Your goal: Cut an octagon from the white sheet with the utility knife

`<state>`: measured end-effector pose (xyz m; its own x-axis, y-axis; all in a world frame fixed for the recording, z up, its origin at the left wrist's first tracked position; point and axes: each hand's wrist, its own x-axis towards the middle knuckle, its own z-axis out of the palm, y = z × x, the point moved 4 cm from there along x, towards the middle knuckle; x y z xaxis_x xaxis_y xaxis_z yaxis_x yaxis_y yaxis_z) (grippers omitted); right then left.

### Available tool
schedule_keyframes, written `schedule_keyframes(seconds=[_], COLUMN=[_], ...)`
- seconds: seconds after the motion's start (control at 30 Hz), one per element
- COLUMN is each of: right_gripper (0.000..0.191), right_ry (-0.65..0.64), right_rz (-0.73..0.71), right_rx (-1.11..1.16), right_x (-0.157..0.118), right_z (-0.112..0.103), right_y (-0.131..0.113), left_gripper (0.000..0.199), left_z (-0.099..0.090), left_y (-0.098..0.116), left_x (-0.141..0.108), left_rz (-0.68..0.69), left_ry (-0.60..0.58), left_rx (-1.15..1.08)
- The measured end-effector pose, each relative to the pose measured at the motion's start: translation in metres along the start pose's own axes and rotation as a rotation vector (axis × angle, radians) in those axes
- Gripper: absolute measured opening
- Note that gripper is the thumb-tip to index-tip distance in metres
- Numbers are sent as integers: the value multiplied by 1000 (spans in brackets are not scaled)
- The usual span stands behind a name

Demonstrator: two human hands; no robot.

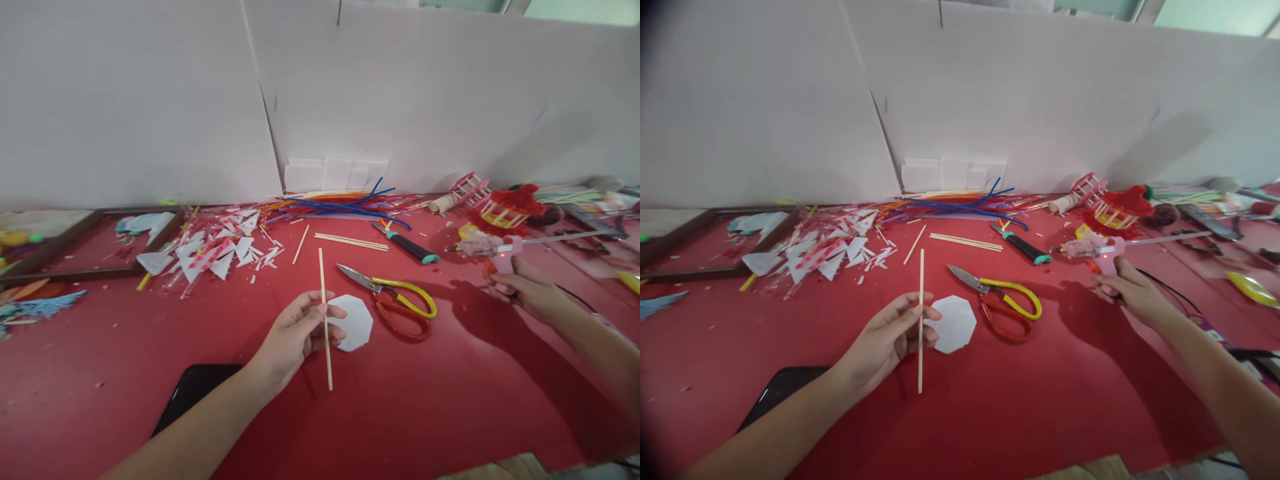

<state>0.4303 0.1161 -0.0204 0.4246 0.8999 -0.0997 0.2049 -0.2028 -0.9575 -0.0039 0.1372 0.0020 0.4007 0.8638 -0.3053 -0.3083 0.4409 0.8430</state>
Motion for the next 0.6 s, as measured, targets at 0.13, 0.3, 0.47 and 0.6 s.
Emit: schedule_keyframes(seconds=[0.13, 0.3, 0.47, 0.6], right_gripper=[54, 44, 28, 25], right_ry=[-116, -101, -48, -12], right_rz=[-59, -206, -270, -298], right_rx=[-217, -557, -858, -1013], right_x=[-3, 1, 9, 11], right_z=[-4, -18, -28, -31], right_y=[2, 8, 16, 22], left_gripper=[44, 38, 35, 35], left_z=[1, 2, 1, 0], left_y=[1, 1, 0, -2], left_x=[1, 0, 1, 2], left_rz=[-8, -17, -19, -25], left_ry=[-12, -16, -12, -8], left_rx=[5, 13, 19, 22])
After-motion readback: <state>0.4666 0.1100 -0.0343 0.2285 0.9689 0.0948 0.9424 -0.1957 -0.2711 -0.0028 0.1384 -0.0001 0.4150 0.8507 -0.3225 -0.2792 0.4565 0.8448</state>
